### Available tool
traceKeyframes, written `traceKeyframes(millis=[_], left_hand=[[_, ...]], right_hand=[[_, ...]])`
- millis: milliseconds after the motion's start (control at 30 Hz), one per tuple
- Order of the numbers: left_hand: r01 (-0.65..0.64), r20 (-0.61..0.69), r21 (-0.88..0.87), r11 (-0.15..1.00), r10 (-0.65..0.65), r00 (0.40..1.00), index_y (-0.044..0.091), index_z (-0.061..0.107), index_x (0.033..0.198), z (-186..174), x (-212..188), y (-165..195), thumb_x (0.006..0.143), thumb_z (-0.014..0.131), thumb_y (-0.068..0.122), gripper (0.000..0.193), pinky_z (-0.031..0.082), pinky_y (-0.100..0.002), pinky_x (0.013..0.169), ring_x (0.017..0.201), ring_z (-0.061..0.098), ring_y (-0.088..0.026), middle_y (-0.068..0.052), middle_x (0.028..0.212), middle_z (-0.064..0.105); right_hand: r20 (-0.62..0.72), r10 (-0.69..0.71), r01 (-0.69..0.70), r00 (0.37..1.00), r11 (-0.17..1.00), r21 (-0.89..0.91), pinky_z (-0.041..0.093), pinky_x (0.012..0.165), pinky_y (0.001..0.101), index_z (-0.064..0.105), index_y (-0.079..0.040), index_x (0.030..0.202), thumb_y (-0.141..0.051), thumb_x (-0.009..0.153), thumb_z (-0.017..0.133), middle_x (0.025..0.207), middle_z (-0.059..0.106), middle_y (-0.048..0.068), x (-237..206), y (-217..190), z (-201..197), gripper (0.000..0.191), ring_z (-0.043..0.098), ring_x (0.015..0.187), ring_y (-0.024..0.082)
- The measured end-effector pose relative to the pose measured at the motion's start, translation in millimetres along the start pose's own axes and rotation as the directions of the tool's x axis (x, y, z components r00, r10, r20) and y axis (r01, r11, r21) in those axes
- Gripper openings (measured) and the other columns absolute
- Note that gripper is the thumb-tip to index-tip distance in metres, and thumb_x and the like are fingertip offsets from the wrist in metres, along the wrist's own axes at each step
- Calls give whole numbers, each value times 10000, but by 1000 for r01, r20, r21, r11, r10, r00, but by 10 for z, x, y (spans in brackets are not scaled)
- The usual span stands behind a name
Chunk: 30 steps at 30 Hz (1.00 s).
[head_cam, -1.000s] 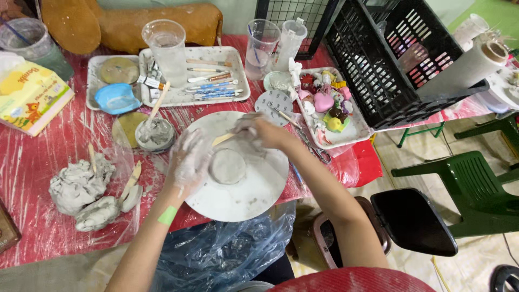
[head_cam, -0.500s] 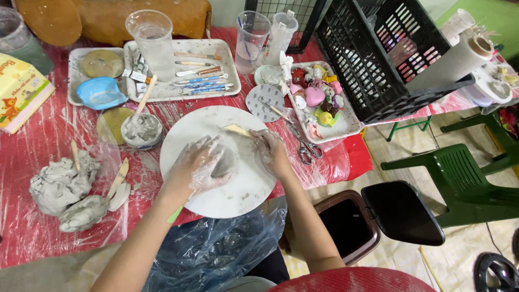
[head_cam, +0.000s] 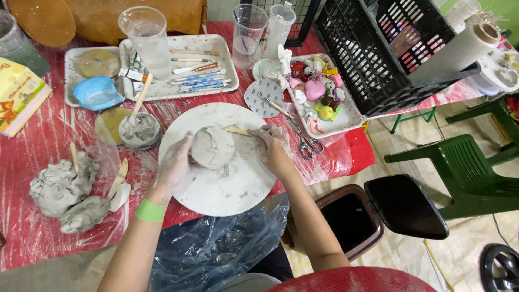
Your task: The person shapes a flat clay disc on a round white bat at a work table, rotating it and smoothing the edges with a wooden stick tool while holding it steady with the other hand. They occasionally reach into a bowl of slip and press clay scraps aside on the plastic-covered table.
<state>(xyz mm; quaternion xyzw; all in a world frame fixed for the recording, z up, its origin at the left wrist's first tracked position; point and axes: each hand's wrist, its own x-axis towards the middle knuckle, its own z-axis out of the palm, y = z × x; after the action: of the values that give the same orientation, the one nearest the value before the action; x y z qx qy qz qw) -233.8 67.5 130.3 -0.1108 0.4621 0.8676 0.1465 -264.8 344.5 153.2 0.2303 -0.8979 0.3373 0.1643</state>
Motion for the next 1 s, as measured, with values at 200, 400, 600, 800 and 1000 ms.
traceKeyframes(millis=[200, 400, 600, 800, 1000], left_hand=[[-349, 260, 934, 76, 525, 810, 50, 602, 1387, 191, -95, 169, 927, 715, 441, 614, 481, -524, 1075, 1233, 608, -415, -221, 1339, 638], [-173, 233, 968, -181, 402, 885, 136, 511, 1438, 223, -302, 310, 665, 783, 525, 908, 120, -647, 1127, 1460, 322, -304, -117, 1545, 464], [-327, 361, 932, -158, 505, 784, 98, 364, 1607, 200, -362, 82, 775, 754, 602, 1048, 59, -668, 1214, 1517, 303, -334, -166, 1587, 389], [-282, 307, 951, -125, 479, 823, 118, 287, 1560, 167, -344, -24, 740, 831, 526, 1065, 31, -671, 1155, 1523, 284, -329, -209, 1656, 381], [-318, 254, 947, 34, 525, 812, -102, -46, 1554, 205, -347, -77, 743, 831, 452, 1317, -20, -704, 1171, 1521, 261, -365, -179, 1521, 503]], right_hand=[[-16, -8, 7, 1000, 993, -117, 435, 965, 440, 704, -144, 1220, -55, 874, 653, 1173, 663, 118, 37, -220, -82, 360, 588, 1110, 326], [-34, -148, 134, 988, 956, -261, 434, 936, 481, 685, -84, 1224, -134, 884, 682, 1200, 660, 157, 74, -247, -47, 344, 589, 1093, 368], [30, -93, 98, 995, 950, -296, 515, 903, 451, 646, -75, 1223, -192, 959, 652, 1127, 640, 163, 142, -18, 73, 288, 624, 1059, 342], [231, -64, 155, 971, 903, -401, 537, 854, 434, 637, -96, 1244, -176, 1012, 600, 1072, 659, 113, 162, -128, 112, 248, 663, 1017, 302], [420, -225, 434, 879, 742, -510, 562, 864, 419, 613, -64, 1331, -49, 887, 564, 1247, 655, 134, 253, -245, 306, 447, 668, 1101, 304]])
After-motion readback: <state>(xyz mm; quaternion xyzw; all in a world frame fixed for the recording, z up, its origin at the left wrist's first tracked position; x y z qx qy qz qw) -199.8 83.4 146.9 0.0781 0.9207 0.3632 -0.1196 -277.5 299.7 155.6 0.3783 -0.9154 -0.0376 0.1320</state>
